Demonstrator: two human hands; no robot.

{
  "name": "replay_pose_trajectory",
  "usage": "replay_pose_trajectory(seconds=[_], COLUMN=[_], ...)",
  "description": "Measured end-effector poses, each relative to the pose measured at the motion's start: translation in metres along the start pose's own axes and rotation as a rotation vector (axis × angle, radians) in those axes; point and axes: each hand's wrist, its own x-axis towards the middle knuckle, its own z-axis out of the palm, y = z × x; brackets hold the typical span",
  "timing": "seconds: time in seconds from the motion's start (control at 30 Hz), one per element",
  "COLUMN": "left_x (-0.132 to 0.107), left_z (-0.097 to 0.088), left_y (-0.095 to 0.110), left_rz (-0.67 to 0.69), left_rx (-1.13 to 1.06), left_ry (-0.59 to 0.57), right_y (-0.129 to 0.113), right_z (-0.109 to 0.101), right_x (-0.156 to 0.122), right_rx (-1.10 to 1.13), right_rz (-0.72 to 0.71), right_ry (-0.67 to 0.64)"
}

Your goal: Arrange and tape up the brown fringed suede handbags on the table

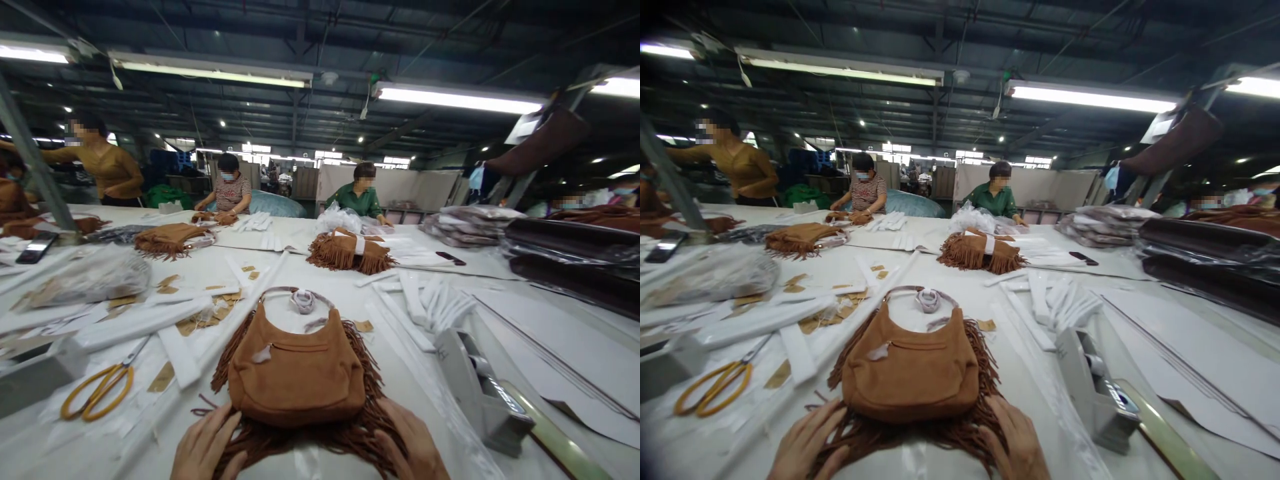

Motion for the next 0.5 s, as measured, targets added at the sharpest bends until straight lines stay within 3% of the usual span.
replay_pose_trajectory(seconds=[0.07,0.13,0.23,0.37,0.5], left_x=[0.032,0.063,0.098,0.119,0.13], left_z=[-0.007,-0.013,-0.011,0.02,0.047], left_y=[-0.005,-0.014,-0.026,-0.025,-0.02], left_rz=[-0.264,-0.645,-1.017,-1.114,-1.179], left_rx=[-0.22,-0.456,-0.77,-0.924,-1.054], left_ry=[-0.109,-0.08,-0.037,-0.176,-0.337], right_y=[-0.004,0.0,0.01,0.01,0.001], right_z=[0.001,0.009,0.031,0.058,0.065], right_x=[0.026,0.048,0.072,0.091,0.1], right_rx=[0.179,0.317,0.334,0.078,-0.089], right_rz=[0.282,0.569,0.761,0.694,0.703], right_ry=[-0.113,-0.237,-0.412,-0.458,-0.501])
